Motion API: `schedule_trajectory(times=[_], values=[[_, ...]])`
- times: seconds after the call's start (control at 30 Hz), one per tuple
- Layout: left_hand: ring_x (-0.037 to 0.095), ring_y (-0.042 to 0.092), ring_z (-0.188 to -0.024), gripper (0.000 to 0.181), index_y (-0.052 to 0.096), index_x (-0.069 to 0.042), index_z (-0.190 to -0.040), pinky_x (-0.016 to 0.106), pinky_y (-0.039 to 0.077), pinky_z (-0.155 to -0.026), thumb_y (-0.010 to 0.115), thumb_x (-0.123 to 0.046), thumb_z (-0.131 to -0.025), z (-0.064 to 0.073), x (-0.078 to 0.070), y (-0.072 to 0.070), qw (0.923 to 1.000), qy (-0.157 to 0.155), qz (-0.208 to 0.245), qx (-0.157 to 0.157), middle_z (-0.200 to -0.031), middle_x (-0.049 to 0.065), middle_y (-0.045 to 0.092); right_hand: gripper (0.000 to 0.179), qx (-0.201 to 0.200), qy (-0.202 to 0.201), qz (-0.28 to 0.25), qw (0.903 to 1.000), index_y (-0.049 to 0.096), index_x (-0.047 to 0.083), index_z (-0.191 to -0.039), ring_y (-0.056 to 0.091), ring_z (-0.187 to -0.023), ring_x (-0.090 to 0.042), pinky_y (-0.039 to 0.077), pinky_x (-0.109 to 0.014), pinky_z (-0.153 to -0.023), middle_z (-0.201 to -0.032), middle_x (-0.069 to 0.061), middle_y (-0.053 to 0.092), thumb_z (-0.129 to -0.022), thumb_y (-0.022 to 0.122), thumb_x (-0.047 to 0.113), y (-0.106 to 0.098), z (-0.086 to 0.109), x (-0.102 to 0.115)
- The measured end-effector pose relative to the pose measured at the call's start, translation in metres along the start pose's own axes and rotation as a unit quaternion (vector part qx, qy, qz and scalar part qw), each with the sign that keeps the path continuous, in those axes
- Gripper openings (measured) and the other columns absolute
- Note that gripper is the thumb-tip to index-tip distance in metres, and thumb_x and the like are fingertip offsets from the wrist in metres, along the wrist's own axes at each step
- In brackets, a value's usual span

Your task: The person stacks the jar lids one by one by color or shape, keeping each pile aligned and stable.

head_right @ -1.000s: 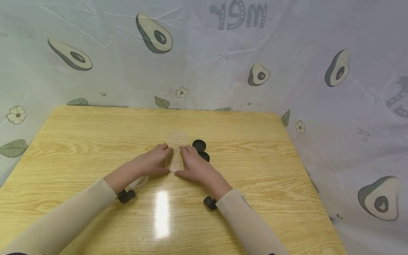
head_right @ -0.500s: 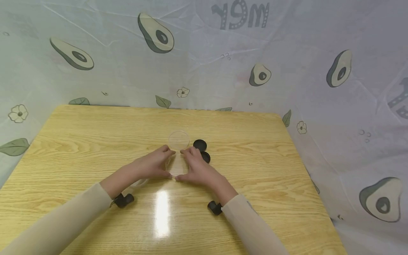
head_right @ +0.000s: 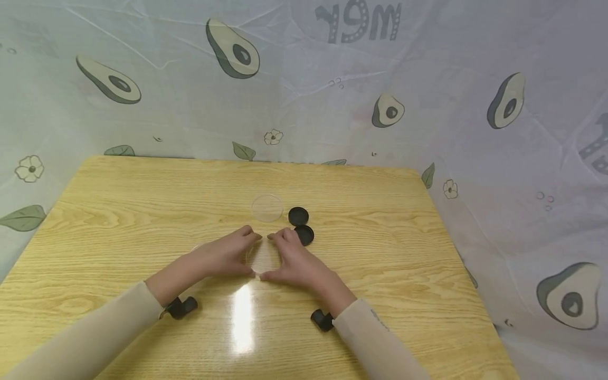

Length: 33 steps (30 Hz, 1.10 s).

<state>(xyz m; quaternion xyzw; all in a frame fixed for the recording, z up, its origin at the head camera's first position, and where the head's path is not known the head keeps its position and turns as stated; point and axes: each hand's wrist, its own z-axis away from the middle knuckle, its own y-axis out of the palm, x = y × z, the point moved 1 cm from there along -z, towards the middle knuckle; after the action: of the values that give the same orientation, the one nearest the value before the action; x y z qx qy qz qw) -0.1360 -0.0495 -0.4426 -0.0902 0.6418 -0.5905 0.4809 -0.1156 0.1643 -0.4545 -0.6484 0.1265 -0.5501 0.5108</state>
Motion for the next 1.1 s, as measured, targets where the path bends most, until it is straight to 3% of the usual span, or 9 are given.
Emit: schedule_trajectory(times=[0.43, 0.7, 1.1], values=[[0.028, 0.057, -0.114, 0.071, 0.053, 0.005, -0.138, 0.043, 0.055, -0.1, 0.089, -0.023, -0.083, 0.0056, -0.0007, 0.001, 0.9996, -0.012, -0.02, 0.014, -0.127, 0.017, 0.055, 0.087, -0.001, -0.021, 0.014, 0.9997, 0.048, 0.004, -0.153, 0.044, -0.124, -0.022, 0.05, -0.041, -0.103, -0.135, -0.01, 0.048, -0.086, 0.086, 0.043, 0.0074, 0.0013, 0.0049], [0.029, 0.054, -0.118, 0.072, 0.052, 0.004, -0.139, 0.044, 0.054, -0.102, 0.088, -0.025, -0.084, 0.0043, -0.0008, 0.0052, 0.9995, -0.007, -0.023, 0.019, -0.129, 0.018, 0.054, 0.087, 0.002, -0.015, 0.042, 0.999, 0.045, 0.005, -0.154, 0.045, -0.127, -0.023, 0.052, -0.042, -0.106, -0.14, -0.01, 0.047, -0.088, 0.084, 0.045, 0.009, 0.0048, 0.005], [0.031, 0.054, -0.122, 0.075, 0.05, 0.005, -0.141, 0.045, 0.053, -0.106, 0.088, -0.026, -0.084, 0.0051, -0.0026, 0.007, 0.9996, -0.003, -0.027, 0.011, -0.13, 0.018, 0.054, 0.092, -0.001, -0.007, 0.042, 0.9991, 0.042, 0.004, -0.157, 0.045, -0.133, -0.024, 0.051, -0.044, -0.11, -0.146, -0.011, 0.045, -0.088, 0.083, 0.047, 0.008, 0.0085, 0.0066]])
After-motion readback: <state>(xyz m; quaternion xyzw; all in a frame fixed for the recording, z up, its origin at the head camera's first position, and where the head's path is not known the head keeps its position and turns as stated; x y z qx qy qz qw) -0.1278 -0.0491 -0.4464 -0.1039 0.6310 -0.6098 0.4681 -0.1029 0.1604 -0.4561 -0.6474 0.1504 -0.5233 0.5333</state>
